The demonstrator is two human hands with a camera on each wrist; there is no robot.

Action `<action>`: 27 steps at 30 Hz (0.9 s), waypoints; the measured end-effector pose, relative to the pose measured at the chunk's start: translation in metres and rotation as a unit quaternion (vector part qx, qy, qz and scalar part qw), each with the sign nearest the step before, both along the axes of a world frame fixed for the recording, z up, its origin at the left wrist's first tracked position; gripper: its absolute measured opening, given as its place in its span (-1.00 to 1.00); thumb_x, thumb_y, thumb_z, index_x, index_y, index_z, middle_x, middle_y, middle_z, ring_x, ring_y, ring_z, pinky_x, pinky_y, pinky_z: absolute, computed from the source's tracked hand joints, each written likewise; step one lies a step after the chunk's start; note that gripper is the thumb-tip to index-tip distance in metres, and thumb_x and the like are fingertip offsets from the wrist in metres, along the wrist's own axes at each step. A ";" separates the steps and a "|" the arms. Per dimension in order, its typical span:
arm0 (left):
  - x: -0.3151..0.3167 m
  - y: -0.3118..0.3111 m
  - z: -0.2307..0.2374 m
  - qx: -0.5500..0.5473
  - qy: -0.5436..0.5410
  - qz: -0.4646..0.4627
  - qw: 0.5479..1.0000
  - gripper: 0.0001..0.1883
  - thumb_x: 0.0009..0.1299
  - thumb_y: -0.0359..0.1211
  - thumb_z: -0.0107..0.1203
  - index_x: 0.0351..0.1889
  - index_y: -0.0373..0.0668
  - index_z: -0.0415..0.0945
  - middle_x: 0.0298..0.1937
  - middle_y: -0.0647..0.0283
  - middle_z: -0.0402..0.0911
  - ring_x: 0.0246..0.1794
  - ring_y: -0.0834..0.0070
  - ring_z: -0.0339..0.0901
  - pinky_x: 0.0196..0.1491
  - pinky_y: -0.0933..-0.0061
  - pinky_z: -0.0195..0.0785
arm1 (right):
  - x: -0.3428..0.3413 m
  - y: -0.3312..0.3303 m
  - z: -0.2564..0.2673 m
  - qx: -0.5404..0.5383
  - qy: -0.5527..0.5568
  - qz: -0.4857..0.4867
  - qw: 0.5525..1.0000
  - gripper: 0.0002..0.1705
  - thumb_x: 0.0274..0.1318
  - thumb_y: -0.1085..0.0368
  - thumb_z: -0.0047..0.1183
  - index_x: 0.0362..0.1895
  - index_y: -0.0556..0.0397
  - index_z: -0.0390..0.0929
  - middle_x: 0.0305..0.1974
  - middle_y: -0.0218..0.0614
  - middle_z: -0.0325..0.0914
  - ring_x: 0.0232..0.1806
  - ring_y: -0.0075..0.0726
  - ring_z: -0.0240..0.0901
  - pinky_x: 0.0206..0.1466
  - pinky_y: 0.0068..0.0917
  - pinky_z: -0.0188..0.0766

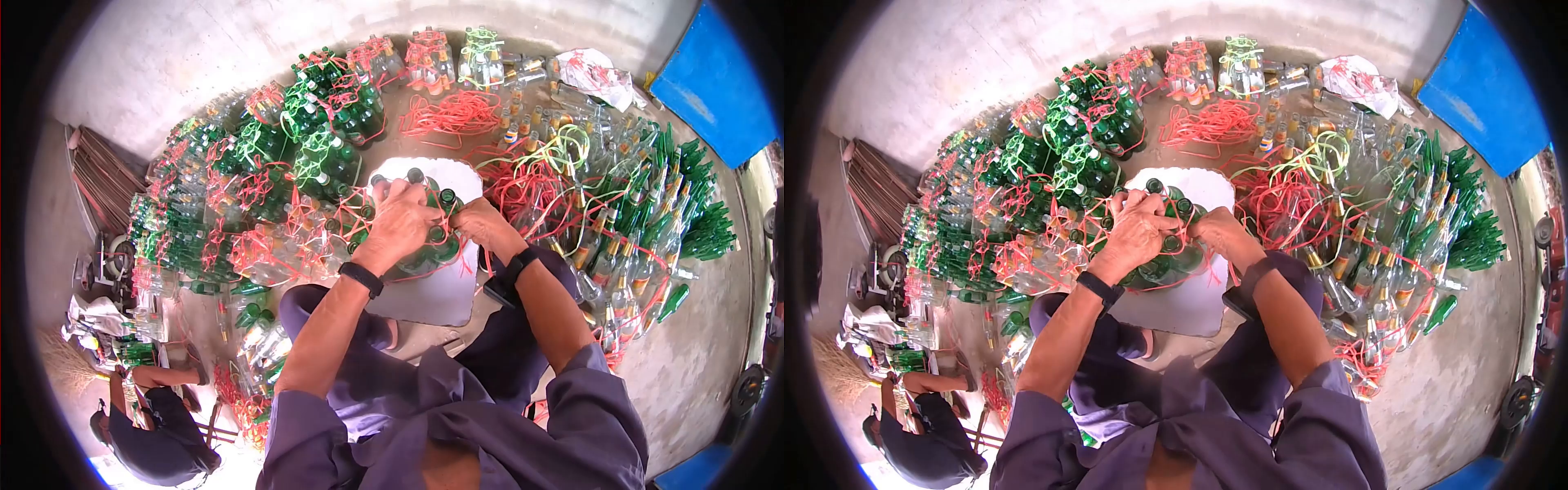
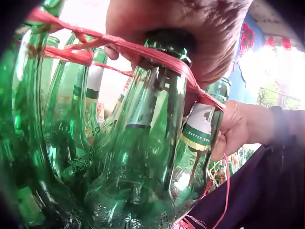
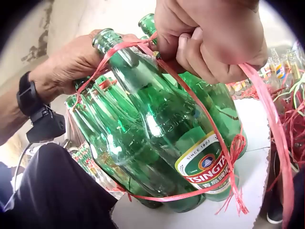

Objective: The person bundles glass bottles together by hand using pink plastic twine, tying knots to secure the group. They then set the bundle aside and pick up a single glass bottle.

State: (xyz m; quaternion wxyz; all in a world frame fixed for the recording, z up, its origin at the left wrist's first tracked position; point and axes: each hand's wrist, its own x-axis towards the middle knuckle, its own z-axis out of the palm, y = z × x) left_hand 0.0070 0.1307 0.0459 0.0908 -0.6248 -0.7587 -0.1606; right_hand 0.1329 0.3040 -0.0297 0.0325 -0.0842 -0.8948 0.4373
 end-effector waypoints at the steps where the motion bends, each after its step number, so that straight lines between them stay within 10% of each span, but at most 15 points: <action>1: 0.001 0.001 0.002 -0.002 0.000 0.000 1.000 -0.82 0.11 -0.29 0.36 -0.37 0.36 0.80 -0.25 0.53 0.47 -0.03 0.38 0.32 0.16 0.08 0.00 | -0.001 0.001 -0.004 0.096 0.012 0.045 0.994 -0.66 0.14 0.23 0.16 -0.58 0.22 0.52 -0.67 -0.41 0.37 -0.60 -0.46 0.26 -0.52 -0.35 0.24; 5: -0.001 0.001 0.003 -0.015 -0.058 0.010 0.998 -0.79 0.08 -0.32 0.40 -0.36 0.32 0.81 -0.24 0.51 0.49 -0.04 0.37 0.33 0.16 0.10 0.00 | -0.006 -0.006 -0.010 0.162 -0.019 0.025 0.986 -0.91 -0.15 0.31 0.24 -0.45 -0.06 0.73 -0.57 -0.28 0.58 -0.49 -0.21 0.59 -0.41 -0.36 0.47; 7: -0.002 0.002 0.004 -0.011 -0.076 0.009 0.997 -0.79 0.06 -0.32 0.41 -0.37 0.30 0.81 -0.24 0.51 0.49 -0.03 0.37 0.33 0.16 0.11 0.00 | -0.008 -0.010 -0.021 -0.004 -0.030 -0.065 0.997 -0.94 -0.14 0.32 0.24 -0.47 -0.07 0.71 -0.57 -0.32 0.60 -0.49 -0.26 0.61 -0.41 -0.40 0.48; 16: -0.008 -0.003 0.007 0.003 -0.046 -0.025 0.999 -0.81 0.01 -0.45 0.30 -0.45 0.08 0.61 -0.19 0.45 0.50 0.05 0.32 0.36 0.20 0.07 0.04 | -0.002 -0.025 0.017 -0.325 -0.073 -0.220 0.917 -0.67 -0.03 0.22 0.30 -0.62 0.25 0.62 -0.66 -0.34 0.48 -0.63 -0.52 0.29 -0.58 -0.39 0.17; 27: -0.010 -0.015 0.031 -0.039 -0.105 -0.012 0.994 -0.86 0.02 -0.44 0.22 -0.47 -0.07 0.50 0.19 0.33 0.56 0.32 0.22 0.33 0.26 0.05 0.09 | 0.005 -0.022 0.030 -0.258 -0.076 -0.198 0.943 -0.63 0.00 0.19 0.27 -0.63 0.28 0.61 -0.72 -0.31 0.40 -0.63 -0.51 0.25 -0.55 -0.33 0.23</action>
